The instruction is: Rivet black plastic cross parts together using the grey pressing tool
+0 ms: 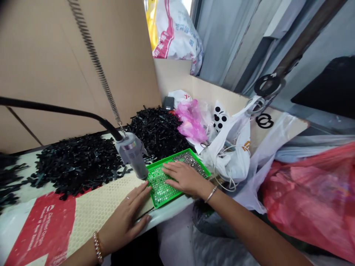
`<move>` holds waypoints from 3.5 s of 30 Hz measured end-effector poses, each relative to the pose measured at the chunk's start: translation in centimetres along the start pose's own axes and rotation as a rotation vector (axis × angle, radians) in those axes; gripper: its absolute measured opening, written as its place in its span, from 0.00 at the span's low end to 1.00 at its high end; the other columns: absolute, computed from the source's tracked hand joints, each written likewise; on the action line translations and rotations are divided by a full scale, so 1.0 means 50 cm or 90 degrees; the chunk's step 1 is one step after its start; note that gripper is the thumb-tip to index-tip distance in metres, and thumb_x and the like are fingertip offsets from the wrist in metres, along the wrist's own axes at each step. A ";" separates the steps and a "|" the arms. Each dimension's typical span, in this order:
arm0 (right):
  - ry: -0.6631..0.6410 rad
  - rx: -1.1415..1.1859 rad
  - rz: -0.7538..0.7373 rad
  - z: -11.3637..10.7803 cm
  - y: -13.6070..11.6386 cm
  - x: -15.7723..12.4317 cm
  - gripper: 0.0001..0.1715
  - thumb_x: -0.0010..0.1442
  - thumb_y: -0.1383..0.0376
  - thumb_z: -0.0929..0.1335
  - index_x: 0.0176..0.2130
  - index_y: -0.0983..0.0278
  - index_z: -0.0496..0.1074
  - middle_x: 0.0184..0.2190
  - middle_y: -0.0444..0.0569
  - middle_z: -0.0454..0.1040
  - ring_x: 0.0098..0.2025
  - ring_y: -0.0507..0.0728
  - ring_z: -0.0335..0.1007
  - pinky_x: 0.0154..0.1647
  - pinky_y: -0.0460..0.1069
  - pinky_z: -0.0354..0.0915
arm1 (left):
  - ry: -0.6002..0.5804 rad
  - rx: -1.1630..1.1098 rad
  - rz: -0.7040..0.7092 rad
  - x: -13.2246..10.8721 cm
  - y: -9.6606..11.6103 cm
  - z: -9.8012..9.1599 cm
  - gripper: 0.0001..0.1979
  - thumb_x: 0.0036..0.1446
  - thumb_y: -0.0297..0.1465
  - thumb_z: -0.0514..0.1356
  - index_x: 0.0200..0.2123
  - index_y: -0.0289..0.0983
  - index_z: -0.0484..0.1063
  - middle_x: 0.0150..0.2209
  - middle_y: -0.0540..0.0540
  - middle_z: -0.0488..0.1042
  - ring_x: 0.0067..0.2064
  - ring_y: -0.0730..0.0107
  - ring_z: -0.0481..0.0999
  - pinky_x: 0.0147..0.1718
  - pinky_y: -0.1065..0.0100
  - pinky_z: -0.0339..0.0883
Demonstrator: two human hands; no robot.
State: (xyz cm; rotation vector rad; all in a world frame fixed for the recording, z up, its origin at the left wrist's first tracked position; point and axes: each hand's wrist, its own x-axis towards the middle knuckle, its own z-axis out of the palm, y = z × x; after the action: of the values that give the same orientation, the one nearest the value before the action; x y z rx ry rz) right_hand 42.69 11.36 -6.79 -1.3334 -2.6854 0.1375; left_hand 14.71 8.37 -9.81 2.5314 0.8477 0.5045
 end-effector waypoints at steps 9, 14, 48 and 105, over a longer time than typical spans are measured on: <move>-0.003 -0.051 0.155 0.019 0.085 -0.047 0.32 0.69 0.50 0.57 0.64 0.65 0.57 0.63 0.55 0.54 0.65 0.66 0.47 0.63 0.66 0.51 | 0.016 -0.001 0.005 0.005 -0.004 0.004 0.34 0.57 0.29 0.57 0.65 0.41 0.47 0.67 0.38 0.47 0.65 0.51 0.52 0.61 0.44 0.55; 0.013 -0.052 0.167 -0.003 0.102 -0.080 0.31 0.70 0.51 0.55 0.62 0.67 0.60 0.63 0.55 0.56 0.64 0.67 0.49 0.62 0.66 0.53 | 0.014 0.008 0.009 0.002 -0.003 0.004 0.34 0.57 0.30 0.57 0.65 0.41 0.47 0.67 0.38 0.48 0.65 0.50 0.53 0.60 0.43 0.55; -0.010 0.250 -0.123 -0.057 0.010 -0.071 0.20 0.70 0.61 0.57 0.37 0.66 0.73 0.35 0.52 0.72 0.40 0.57 0.66 0.45 0.54 0.61 | -0.002 0.035 0.009 0.002 -0.001 0.001 0.35 0.58 0.29 0.56 0.65 0.40 0.44 0.67 0.38 0.45 0.66 0.51 0.51 0.61 0.44 0.53; 0.005 -0.085 0.144 0.005 0.030 -0.061 0.32 0.70 0.50 0.55 0.64 0.66 0.55 0.64 0.52 0.52 0.66 0.63 0.45 0.64 0.64 0.49 | -0.009 0.088 0.000 0.002 0.007 0.003 0.33 0.58 0.27 0.55 0.65 0.39 0.45 0.67 0.38 0.45 0.65 0.54 0.52 0.61 0.46 0.54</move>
State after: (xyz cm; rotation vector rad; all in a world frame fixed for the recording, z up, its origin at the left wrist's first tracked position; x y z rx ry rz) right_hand 45.65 9.82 -7.52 -1.6704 -2.5696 -0.0246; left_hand 15.06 8.13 -9.74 2.6559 0.9065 0.4409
